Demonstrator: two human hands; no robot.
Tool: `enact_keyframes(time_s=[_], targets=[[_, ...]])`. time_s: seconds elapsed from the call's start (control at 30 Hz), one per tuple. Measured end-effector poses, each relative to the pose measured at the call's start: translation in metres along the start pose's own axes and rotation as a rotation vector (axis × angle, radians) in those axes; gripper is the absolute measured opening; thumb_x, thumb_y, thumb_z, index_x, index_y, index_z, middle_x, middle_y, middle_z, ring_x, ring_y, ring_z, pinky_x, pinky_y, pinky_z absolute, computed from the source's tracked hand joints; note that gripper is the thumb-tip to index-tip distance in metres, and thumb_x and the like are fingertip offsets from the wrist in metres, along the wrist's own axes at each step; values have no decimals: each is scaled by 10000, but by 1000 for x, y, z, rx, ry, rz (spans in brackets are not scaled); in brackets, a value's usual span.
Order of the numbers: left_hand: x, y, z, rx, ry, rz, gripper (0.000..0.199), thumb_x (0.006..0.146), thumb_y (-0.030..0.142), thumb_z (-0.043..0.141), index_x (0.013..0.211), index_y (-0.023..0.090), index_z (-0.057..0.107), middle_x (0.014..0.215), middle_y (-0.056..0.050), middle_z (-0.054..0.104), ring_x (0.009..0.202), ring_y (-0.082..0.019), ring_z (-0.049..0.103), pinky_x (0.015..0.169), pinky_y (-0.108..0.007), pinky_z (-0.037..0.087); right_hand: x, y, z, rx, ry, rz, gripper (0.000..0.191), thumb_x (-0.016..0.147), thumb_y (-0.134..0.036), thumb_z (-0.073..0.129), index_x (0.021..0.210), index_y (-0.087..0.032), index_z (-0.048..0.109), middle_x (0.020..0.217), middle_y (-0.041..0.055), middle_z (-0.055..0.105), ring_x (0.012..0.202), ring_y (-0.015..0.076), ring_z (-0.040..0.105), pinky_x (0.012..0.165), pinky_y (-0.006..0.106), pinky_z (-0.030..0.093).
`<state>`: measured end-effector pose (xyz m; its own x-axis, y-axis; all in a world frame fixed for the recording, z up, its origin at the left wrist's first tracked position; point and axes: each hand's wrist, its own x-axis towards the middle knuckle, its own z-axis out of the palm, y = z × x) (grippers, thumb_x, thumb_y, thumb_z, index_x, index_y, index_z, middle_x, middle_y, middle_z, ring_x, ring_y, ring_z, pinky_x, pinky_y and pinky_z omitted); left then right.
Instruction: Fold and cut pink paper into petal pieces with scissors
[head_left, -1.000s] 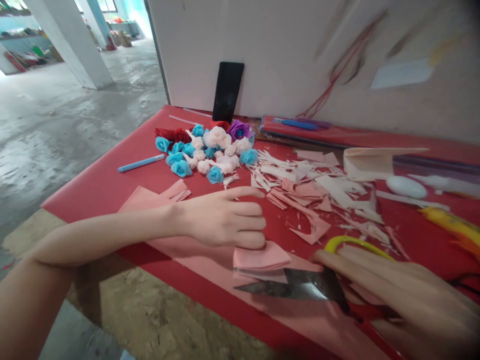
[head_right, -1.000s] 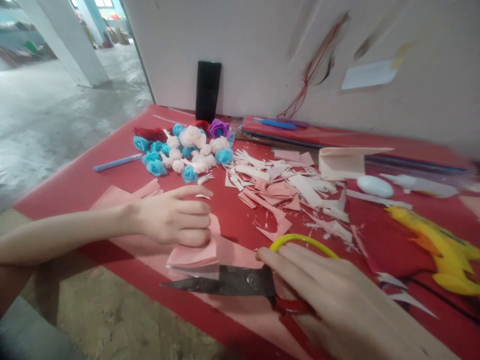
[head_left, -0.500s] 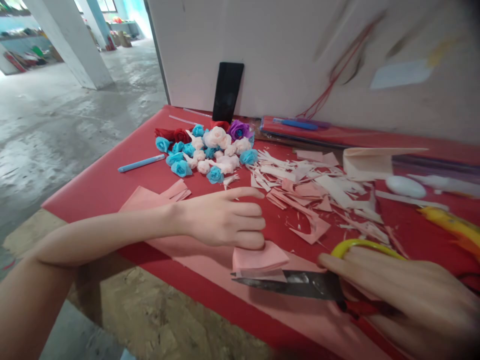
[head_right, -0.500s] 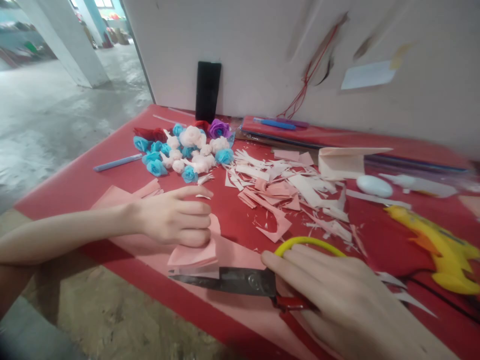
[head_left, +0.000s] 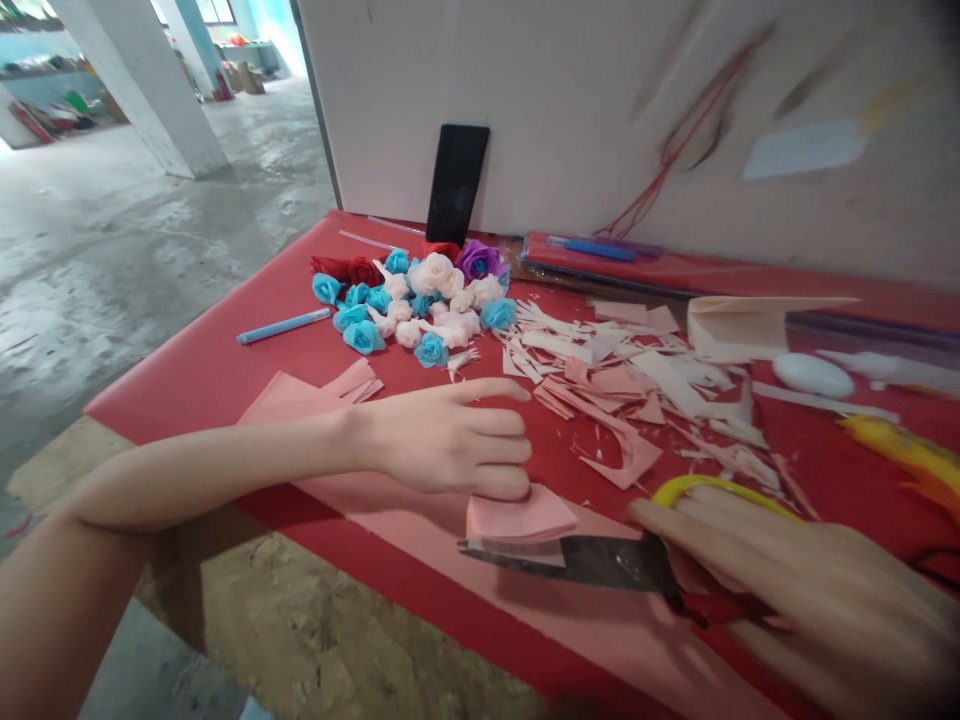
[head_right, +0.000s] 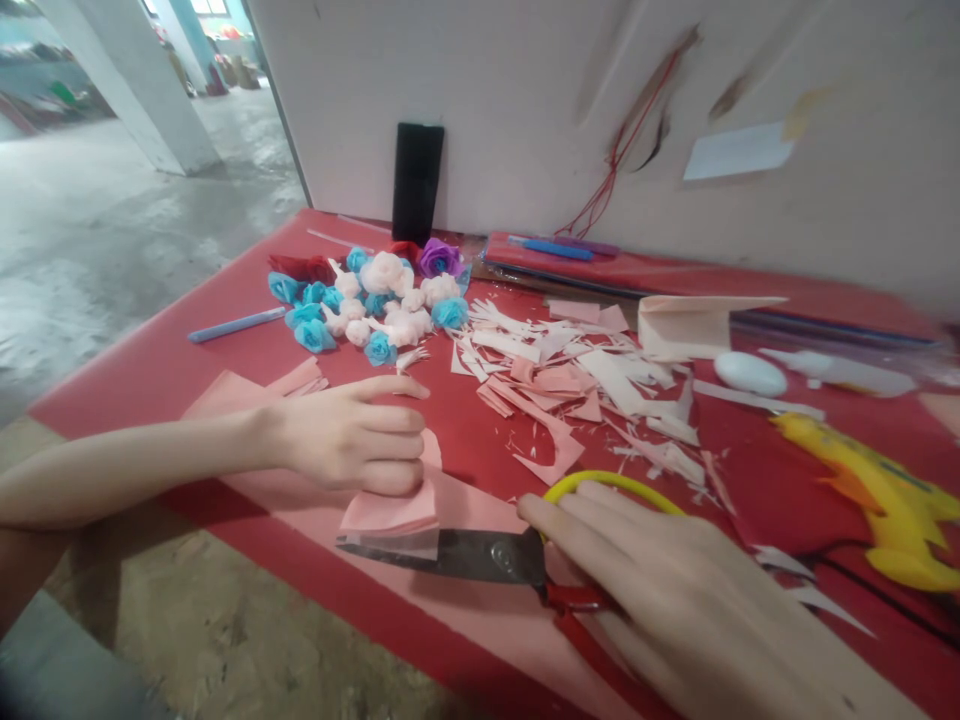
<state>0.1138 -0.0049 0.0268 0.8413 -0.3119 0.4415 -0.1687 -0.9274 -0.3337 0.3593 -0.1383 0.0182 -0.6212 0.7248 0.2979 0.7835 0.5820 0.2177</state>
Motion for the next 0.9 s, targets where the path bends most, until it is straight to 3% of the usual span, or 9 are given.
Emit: enact_keyframes(time_s=[0.3, 0.67, 0.9], targets=[[1, 1, 0, -6, -10, -3, 226, 874, 101, 370, 773, 192, 550, 671, 37, 573, 723, -112, 507, 970, -323, 369, -5, -1, 5, -16, -29, 2, 371, 711, -155, 323, 1057, -229, 434, 815, 58, 673, 728, 247, 647, 537, 353, 549], [1, 2, 2, -11, 5, 8, 213, 870, 100, 389, 771, 189, 555, 675, 33, 588, 719, -114, 518, 952, -325, 389, 14, -8, -6, 111, 39, -1, 215, 817, -142, 252, 898, -256, 416, 631, 18, 615, 571, 193, 580, 455, 272, 443], [0, -1, 3, -14, -1, -10, 237, 870, 90, 363, 767, 184, 555, 666, 26, 585, 719, -119, 518, 956, -332, 386, 14, -13, -10, 92, 66, -65, 234, 806, -120, 305, 965, -228, 437, 613, 31, 581, 584, 214, 547, 517, 303, 434]])
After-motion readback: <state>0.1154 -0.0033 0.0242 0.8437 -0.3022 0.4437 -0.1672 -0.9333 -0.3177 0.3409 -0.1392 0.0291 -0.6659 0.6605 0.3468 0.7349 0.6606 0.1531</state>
